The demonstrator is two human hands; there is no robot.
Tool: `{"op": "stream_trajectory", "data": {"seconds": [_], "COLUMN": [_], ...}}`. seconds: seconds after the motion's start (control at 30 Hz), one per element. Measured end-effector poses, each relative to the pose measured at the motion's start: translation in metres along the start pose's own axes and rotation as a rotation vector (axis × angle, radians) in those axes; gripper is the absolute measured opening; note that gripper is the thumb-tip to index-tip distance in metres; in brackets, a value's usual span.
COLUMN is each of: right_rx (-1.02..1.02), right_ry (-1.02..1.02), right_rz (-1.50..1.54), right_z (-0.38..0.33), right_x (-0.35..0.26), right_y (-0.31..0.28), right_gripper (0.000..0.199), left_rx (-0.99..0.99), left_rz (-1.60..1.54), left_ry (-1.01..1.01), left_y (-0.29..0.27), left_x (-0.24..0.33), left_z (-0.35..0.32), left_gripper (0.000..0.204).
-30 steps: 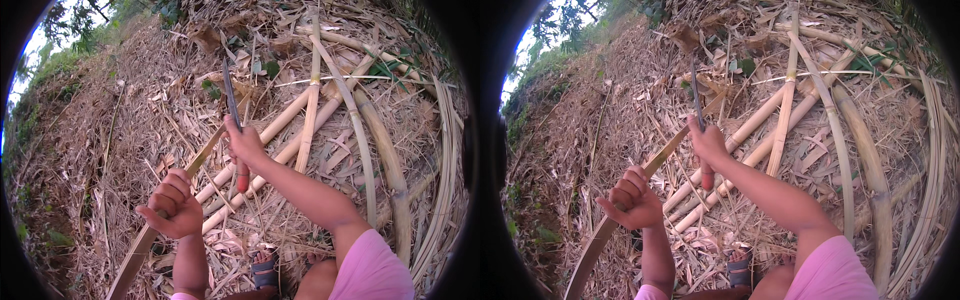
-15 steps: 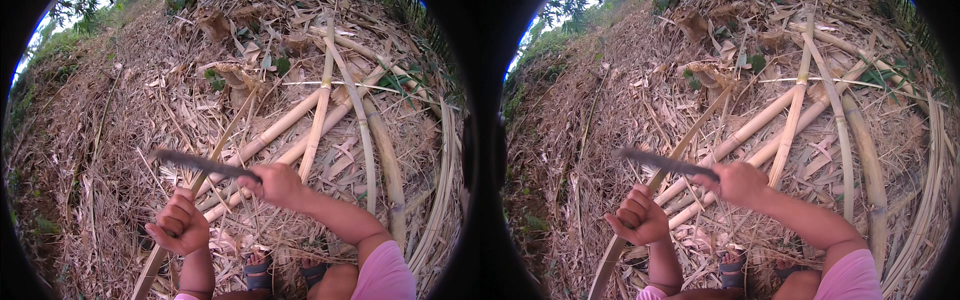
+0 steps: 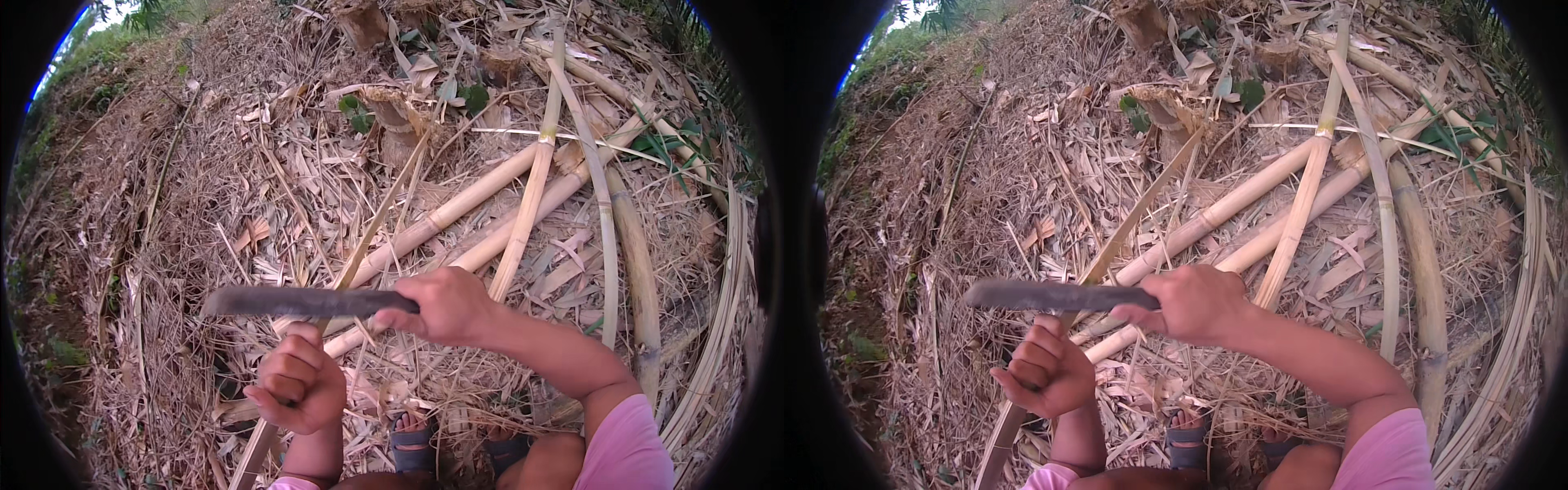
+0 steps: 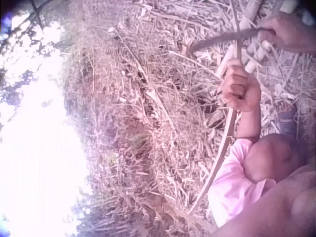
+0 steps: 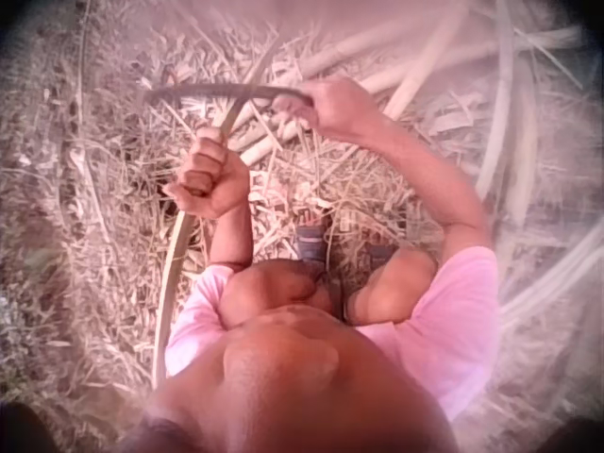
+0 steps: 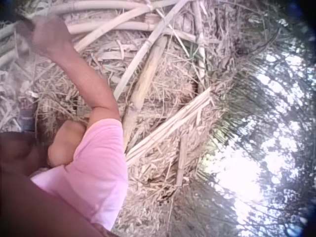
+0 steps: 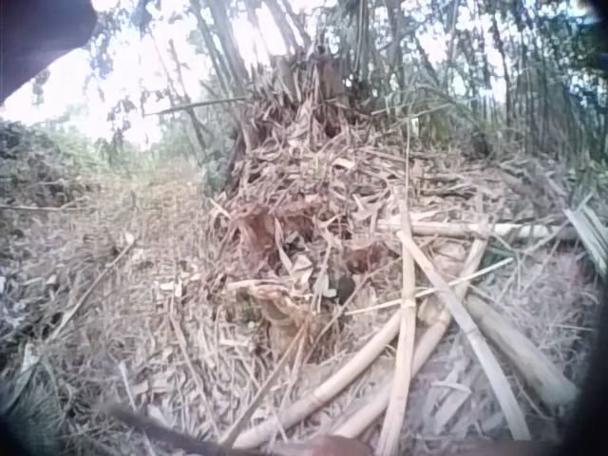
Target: The person scrapes the outer surface of a bamboo pole using a machete and then strips off pieces of the bamboo.
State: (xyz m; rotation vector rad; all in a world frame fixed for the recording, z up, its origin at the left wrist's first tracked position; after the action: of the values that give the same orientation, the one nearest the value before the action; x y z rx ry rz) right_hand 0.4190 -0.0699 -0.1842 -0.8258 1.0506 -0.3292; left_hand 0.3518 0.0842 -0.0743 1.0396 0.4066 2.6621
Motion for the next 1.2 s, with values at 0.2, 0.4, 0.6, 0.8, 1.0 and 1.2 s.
{"op": "stream_trajectory", "data": {"seconds": [0.2,0.4,0.6,0.8,1.0,1.2], "right_rx": [-0.135,-0.199,-0.082,-0.184,-0.140,-0.083], "right_ry": [0.307,0.109,0.065,0.284,0.196,0.014], "right_rz": [0.208,0.090,0.009,0.150,0.108,0.041], "right_z": [0.010,-0.001,0.000,0.010,-0.004,-0.006], "right_x": [0.057,0.025,-0.021,0.037,0.014,-0.006], "right_y": [0.016,0.014,-0.005,0.012,0.011,0.003], "right_gripper": [0.062,0.068,0.064,0.063,0.067,0.071], "left_rx": [-0.041,-0.014,0.055,-0.021,-0.015,-0.001], "left_rz": [-0.020,-0.010,0.009,0.020,-0.014,-0.010], "left_ry": [-0.004,-0.035,-0.086,-0.035,-0.074,-0.044], "left_y": [-0.008,-0.009,-0.032,-0.008,-0.007,-0.008], "left_x": [-0.003,-0.005,-0.002,-0.004,-0.005,-0.003], "left_z": [-0.002,0.001,0.003,-0.006,-0.013,-0.008], "left_gripper": [0.052,0.052,0.059,0.054,0.054,0.054]}}
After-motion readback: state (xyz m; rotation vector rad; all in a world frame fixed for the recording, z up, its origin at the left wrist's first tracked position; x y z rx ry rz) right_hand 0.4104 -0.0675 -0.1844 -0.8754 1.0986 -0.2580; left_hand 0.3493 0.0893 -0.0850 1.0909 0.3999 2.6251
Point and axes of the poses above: each hand's wrist, its own z-axis towards the middle knuckle, its own y-axis out of the palm, x = y × z, the point moved 9 cm from there along z, towards the middle knuckle, and after that the axes turned 10 degrees about -z, right-handed, at the moved point
